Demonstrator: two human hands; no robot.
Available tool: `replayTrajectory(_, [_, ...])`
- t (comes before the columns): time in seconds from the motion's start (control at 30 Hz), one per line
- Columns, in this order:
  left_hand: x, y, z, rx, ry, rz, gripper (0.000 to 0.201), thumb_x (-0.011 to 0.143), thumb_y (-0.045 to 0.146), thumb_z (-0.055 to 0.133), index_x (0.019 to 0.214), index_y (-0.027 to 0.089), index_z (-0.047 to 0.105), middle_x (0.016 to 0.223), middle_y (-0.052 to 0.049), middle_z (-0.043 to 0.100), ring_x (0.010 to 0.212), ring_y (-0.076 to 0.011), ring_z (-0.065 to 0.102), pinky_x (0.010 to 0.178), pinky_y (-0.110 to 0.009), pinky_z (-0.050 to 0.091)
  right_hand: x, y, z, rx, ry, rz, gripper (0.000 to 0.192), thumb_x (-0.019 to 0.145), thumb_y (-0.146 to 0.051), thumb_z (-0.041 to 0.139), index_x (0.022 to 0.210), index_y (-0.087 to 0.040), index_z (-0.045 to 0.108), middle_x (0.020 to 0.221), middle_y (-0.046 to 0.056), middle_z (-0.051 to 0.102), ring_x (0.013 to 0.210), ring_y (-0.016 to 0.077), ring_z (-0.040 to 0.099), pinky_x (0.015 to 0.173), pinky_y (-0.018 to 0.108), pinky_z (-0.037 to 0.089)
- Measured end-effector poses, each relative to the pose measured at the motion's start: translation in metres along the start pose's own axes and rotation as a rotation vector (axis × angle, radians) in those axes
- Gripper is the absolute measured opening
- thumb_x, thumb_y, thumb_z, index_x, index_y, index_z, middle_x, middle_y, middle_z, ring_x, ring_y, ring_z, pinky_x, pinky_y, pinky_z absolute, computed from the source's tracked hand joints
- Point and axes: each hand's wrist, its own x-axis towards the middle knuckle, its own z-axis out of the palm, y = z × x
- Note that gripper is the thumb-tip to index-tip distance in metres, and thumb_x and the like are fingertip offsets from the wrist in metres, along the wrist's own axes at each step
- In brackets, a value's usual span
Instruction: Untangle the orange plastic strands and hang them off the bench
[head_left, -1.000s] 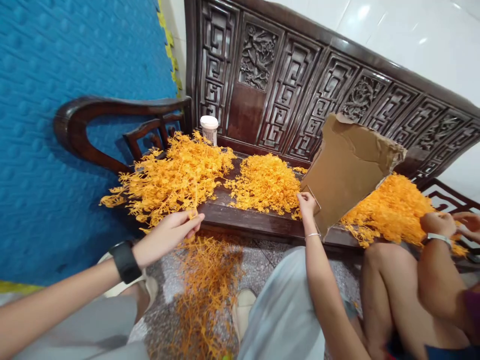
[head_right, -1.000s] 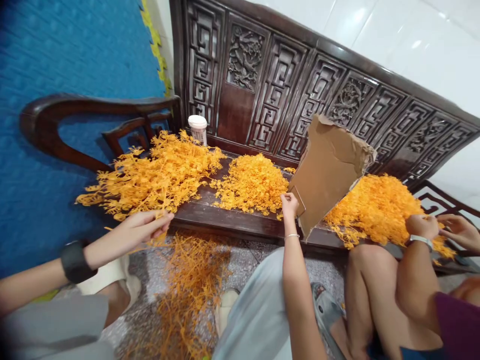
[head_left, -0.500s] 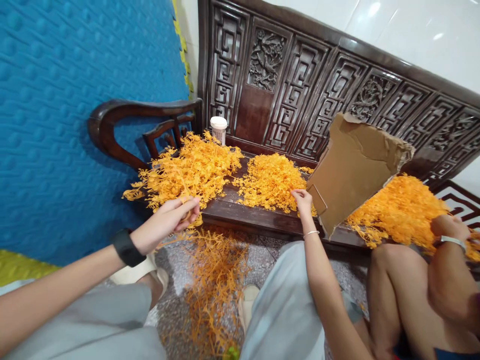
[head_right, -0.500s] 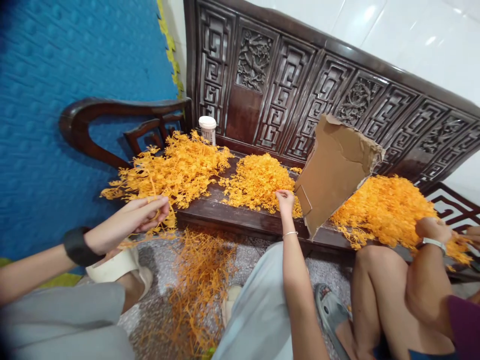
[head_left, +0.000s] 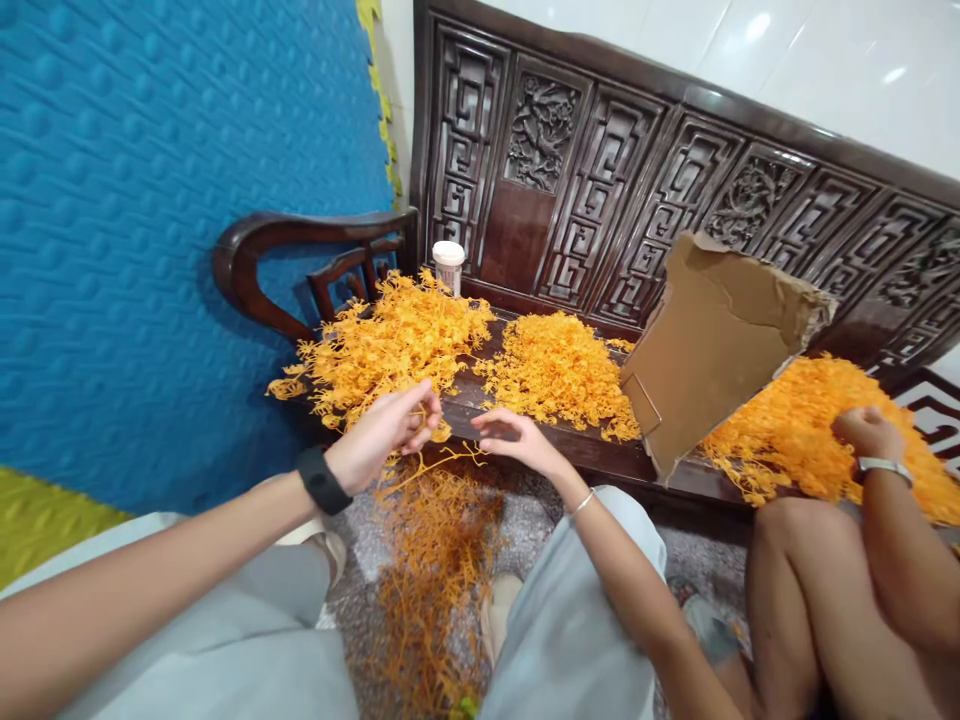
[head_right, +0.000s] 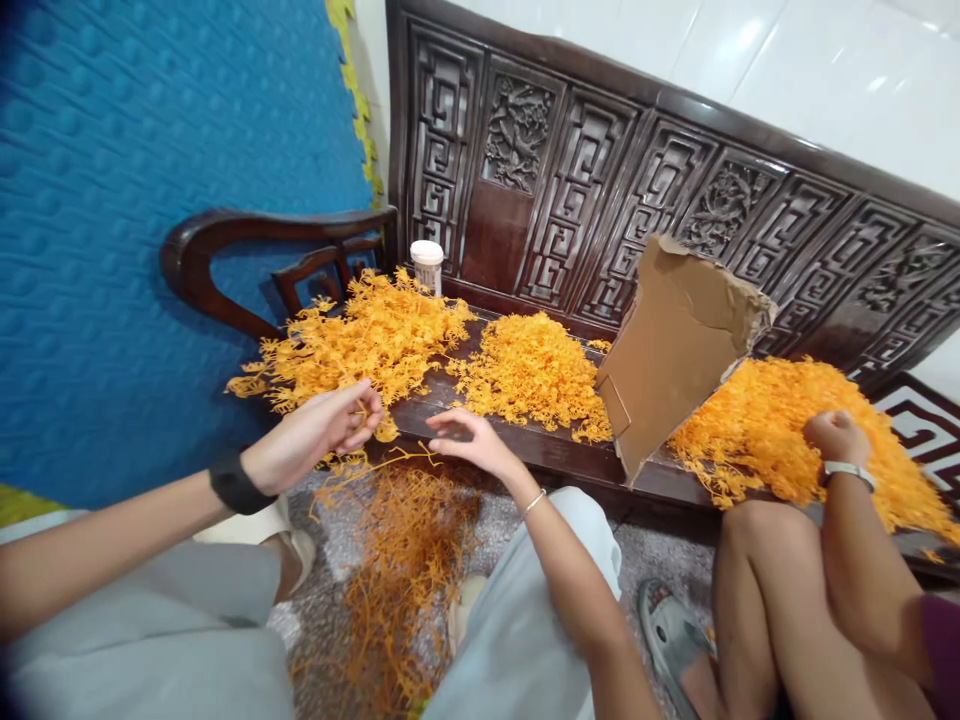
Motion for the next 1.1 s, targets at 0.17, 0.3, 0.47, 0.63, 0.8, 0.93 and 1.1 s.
replayTrajectory(0.17, [0.005, -0.008, 0.014, 0.026, -0.045, -0.013, 0.029, 0.08, 0.041, 0.038, 0.067, 0.016, 0.046, 0.055, 0.003, 0.044, 0.037, -0.004, 0.031, 0.037, -0.018, 0.021, -0.006, -0.019, 0.03, -0.046, 0.048, -0.067, 0.034, 0.063, -0.034, 0.065, 0.092, -0.019, 0.055, 0.087, 0.001, 0.059, 0.078, 0.0123, 0.055, 0.074, 0.027, 0.043])
replayTrajectory(0.3, [0.008, -0.012, 0.017, -0.011, -0.065, -0.024, 0.029, 0.079, 0.042, 0.039, 0.068, 0.016, 0.046, 0.054, 0.004, 0.043, 0.037, -0.0042, 0.032, 0.037, -0.018, 0.022, -0.007, -0.019, 0.041, -0.039, 0.216, -0.053, 0.027, 0.064, -0.038, 0.063, 0.078, -0.018, 0.052, 0.073, 0.0, 0.057, 0.067, 0.011, 0.053, 0.068, 0.025, 0.044])
replayTrajectory(0.47, [0.007, -0.01, 0.021, -0.021, -0.103, -0.042, 0.03, 0.079, 0.043, 0.039, 0.068, 0.016, 0.046, 0.055, 0.003, 0.045, 0.038, -0.0046, 0.034, 0.037, -0.018, 0.024, -0.006, -0.011, 0.042, -0.04, 0.289, -0.017, 0.023, 0.066, -0.038, 0.06, 0.07, -0.019, 0.048, 0.069, -0.002, 0.054, 0.063, 0.0106, 0.052, 0.064, 0.024, 0.043])
replayTrajectory(0.63, [0.005, -0.007, 0.026, -0.009, -0.157, -0.087, 0.03, 0.078, 0.043, 0.04, 0.066, 0.016, 0.046, 0.055, 0.003, 0.045, 0.04, -0.0068, 0.039, 0.038, -0.019, 0.028, -0.004, -0.01, 0.04, -0.139, 0.278, -0.025, 0.01, 0.068, -0.027, 0.052, 0.065, -0.018, 0.049, 0.065, -0.001, 0.053, 0.063, 0.0115, 0.05, 0.063, 0.024, 0.041])
replayTrajectory(0.8, [0.006, -0.007, 0.021, -0.015, -0.146, -0.057, 0.03, 0.08, 0.042, 0.037, 0.068, 0.016, 0.046, 0.056, 0.003, 0.045, 0.039, -0.0056, 0.038, 0.038, -0.018, 0.028, -0.001, -0.007, 0.031, -0.316, 0.409, -0.06, 0.002, 0.066, -0.019, 0.049, 0.064, -0.019, 0.048, 0.067, -0.001, 0.053, 0.066, 0.0126, 0.049, 0.068, 0.025, 0.038])
replayTrajectory(0.93, [0.007, -0.005, 0.016, 0.009, -0.119, -0.039, 0.031, 0.081, 0.042, 0.036, 0.068, 0.016, 0.046, 0.058, 0.003, 0.046, 0.039, -0.0049, 0.037, 0.038, -0.018, 0.027, -0.001, -0.003, 0.019, -0.415, 0.473, -0.078, 0.001, 0.067, -0.018, 0.05, 0.067, -0.019, 0.05, 0.069, -0.001, 0.054, 0.068, 0.0135, 0.05, 0.071, 0.026, 0.036])
replayTrajectory(1.1, [0.006, -0.003, 0.017, 0.079, -0.081, -0.062, 0.031, 0.08, 0.042, 0.037, 0.066, 0.015, 0.046, 0.057, 0.003, 0.045, 0.038, -0.0047, 0.036, 0.038, -0.019, 0.025, -0.005, -0.007, -0.001, -0.437, 0.45, -0.116, 0.004, 0.07, -0.022, 0.052, 0.068, -0.019, 0.053, 0.07, 0.0, 0.055, 0.069, 0.0138, 0.051, 0.07, 0.026, 0.036])
